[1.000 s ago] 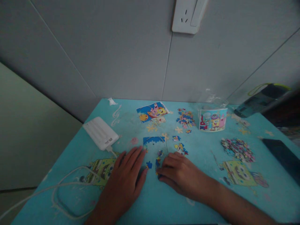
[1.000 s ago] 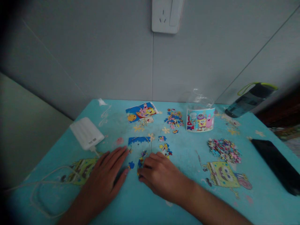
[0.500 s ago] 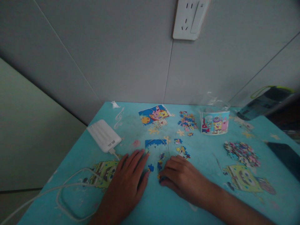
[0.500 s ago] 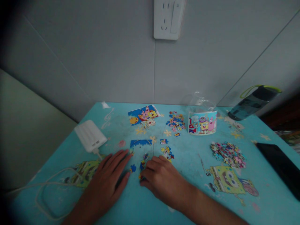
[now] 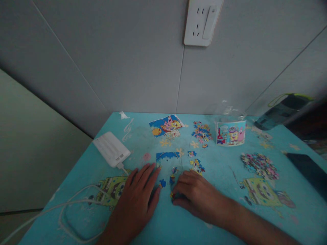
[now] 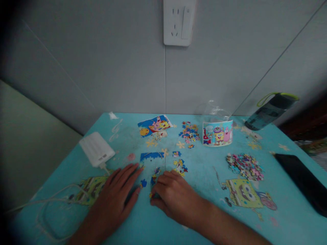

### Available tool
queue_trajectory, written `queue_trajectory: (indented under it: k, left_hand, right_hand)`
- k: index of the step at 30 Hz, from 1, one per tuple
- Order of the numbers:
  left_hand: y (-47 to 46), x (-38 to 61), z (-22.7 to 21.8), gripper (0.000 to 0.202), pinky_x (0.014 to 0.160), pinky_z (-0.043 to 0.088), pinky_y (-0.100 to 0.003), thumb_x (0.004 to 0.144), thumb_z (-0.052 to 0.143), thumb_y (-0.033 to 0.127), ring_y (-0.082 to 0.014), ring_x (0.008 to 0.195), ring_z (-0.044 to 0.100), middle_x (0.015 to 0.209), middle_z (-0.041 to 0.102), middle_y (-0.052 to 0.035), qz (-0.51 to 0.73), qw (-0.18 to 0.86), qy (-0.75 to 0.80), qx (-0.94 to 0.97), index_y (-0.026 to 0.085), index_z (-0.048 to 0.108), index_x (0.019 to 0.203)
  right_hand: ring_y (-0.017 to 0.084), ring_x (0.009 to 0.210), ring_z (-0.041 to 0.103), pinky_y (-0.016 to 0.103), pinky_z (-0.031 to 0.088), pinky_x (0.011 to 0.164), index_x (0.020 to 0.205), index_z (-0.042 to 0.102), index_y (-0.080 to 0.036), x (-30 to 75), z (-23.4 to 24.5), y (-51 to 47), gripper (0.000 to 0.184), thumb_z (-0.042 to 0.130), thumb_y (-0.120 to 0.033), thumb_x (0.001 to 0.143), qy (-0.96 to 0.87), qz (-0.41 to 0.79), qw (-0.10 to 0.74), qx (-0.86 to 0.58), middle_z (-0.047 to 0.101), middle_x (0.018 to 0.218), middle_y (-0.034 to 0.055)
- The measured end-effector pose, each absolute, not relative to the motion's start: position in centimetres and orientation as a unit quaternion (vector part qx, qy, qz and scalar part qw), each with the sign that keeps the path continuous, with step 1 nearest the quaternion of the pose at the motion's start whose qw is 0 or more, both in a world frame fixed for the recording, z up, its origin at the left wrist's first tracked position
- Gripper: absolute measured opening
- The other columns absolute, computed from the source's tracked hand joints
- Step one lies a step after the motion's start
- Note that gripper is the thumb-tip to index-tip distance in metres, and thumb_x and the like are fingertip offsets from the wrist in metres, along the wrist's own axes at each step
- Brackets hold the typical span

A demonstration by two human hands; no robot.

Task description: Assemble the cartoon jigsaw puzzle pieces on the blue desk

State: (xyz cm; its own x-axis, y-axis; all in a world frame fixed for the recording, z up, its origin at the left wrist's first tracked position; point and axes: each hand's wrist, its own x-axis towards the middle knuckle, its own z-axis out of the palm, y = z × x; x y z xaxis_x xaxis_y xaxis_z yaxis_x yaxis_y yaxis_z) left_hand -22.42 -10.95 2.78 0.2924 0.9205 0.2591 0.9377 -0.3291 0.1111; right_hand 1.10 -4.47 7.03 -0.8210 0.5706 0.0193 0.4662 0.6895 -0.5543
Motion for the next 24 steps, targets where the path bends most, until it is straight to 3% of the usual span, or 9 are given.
queue_trajectory:
  k: [11,18,24]
  left_hand:
    - [-11.0,-22.4,2.8,0.054,0.114,0.036,-0.054,0.095,0.052,0.03,-0.0294,0.138,0.042,0.149,0.047,-0.0112,-0.163,0.04,-0.576,-0.8,0.021,0.042,0.147]
    - [-11.3,-22.5,2.9,0.045,0.116,0.035,-0.054,0.093,0.052,0.018,-0.0285,0.137,0.043,0.144,0.052,-0.0095,-0.205,0.047,-0.557,-0.803,0.022,0.052,0.137]
    - [-11.5,-22.5,3.3,0.035,0.113,0.038,-0.053,0.092,0.054,0.013,-0.0271,0.13,0.048,0.134,0.058,-0.0089,-0.219,0.034,-0.528,-0.819,0.021,0.06,0.125]
  right_hand:
    - [0.017,0.09,0.058,0.032,0.041,0.085,0.096,0.069,-0.023,0.9,7.1,-4.6,0.014,0.059,-0.034,0.097,-0.934,0.225,0.117,-0.251,0.066,0.091,0.0008]
    - [0.018,0.081,0.058,0.033,0.041,0.079,0.089,0.068,-0.021,0.2,6.4,-5.1,0.018,0.056,-0.029,0.099,-0.954,0.148,0.15,-0.212,0.067,0.082,0.0029]
    - [0.018,0.078,0.06,0.034,0.043,0.077,0.099,0.068,-0.02,3.3,8.6,-2.0,0.013,0.056,-0.025,0.099,-0.902,0.108,0.287,-0.306,0.069,0.084,0.0043]
